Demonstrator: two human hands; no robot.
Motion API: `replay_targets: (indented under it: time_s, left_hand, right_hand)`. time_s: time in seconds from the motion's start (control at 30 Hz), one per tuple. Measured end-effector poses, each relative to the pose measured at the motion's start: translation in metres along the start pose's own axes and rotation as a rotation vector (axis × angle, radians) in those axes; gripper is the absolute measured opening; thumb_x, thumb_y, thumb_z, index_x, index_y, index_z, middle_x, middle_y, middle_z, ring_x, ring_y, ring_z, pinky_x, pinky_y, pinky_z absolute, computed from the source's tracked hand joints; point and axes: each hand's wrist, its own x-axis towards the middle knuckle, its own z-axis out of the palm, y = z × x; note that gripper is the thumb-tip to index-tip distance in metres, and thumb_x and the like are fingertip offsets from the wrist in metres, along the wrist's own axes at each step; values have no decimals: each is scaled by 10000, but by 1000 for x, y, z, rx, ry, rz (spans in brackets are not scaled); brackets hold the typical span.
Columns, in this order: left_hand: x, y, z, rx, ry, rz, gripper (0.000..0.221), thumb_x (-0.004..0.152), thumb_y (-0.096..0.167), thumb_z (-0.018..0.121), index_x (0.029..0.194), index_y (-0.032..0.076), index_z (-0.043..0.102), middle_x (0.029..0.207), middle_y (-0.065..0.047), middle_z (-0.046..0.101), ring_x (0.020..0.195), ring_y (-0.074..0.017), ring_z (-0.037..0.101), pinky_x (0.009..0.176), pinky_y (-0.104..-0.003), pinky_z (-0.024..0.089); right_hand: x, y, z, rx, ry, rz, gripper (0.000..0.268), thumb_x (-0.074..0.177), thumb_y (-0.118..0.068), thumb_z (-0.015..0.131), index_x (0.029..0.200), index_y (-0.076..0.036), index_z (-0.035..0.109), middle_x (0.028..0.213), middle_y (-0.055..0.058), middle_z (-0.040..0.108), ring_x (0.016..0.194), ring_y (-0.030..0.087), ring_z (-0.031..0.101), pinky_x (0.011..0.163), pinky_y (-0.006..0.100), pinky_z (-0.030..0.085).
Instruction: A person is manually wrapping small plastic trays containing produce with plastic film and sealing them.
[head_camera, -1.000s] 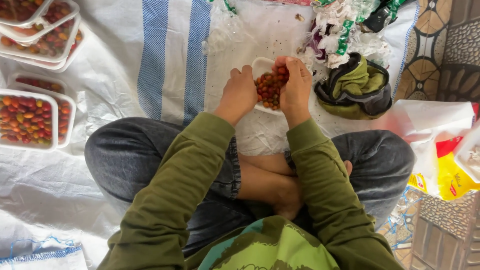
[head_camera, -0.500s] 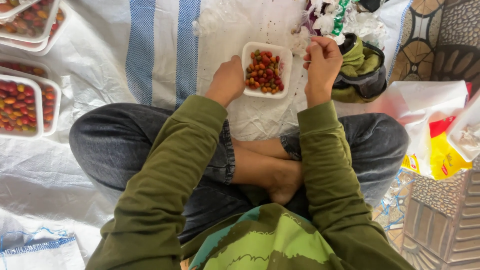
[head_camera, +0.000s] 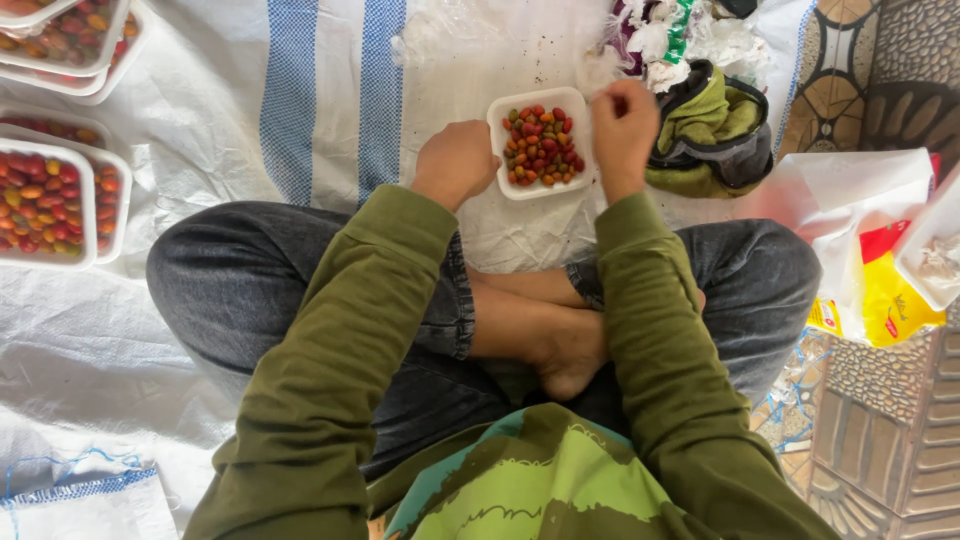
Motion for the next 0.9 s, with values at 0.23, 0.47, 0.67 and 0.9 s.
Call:
replay_targets:
  time_s: [0.23, 0.47, 0.67, 0.9]
  left_hand:
    - [-5, 12, -8, -94, 160, 109, 240, 983, 233, 547, 1152, 100, 653, 1045, -129, 710, 876, -351, 675, 662, -491, 544]
    - [-46, 40, -44, -992, 140, 251, 533, 846, 549, 525, 1056, 84, 680, 1027, -107, 780, 908, -186, 775, 809, -306, 666]
    - [-45, 36, -37, -1369, -66, 162, 583, 794, 473, 664, 1202, 56, 652, 1194, -127, 744, 1121, -220, 732, 937, -306, 612]
    - [-48, 37, -29, -1488, -138, 20, 424, 825, 148, 811, 1177, 95, 580, 961, -129, 769, 914, -201, 774, 793, -264, 633]
  right_hand:
    - [13, -30, -48, 1161, 88, 228, 214, 883, 44, 562, 781, -124, 477, 1062, 247, 695, 946, 371, 718, 692, 385, 554]
    - [-1, -61, -39, 1288, -169, 322, 131, 873, -25, 608, 848, -141, 550, 845, 49, 655, 655, 183, 616, 464, 278, 433]
    - [-20, -80, -26, 1183, -377, 158, 67, 998, -67, 649, 1016, -102, 596, 840, 86, 689, 700, 161, 625, 648, 289, 531]
    - [-27, -75, -31, 1134, -389, 134, 69, 1036, -28, 616, 1059, -92, 601, 886, 27, 641, 764, 132, 612, 679, 279, 546]
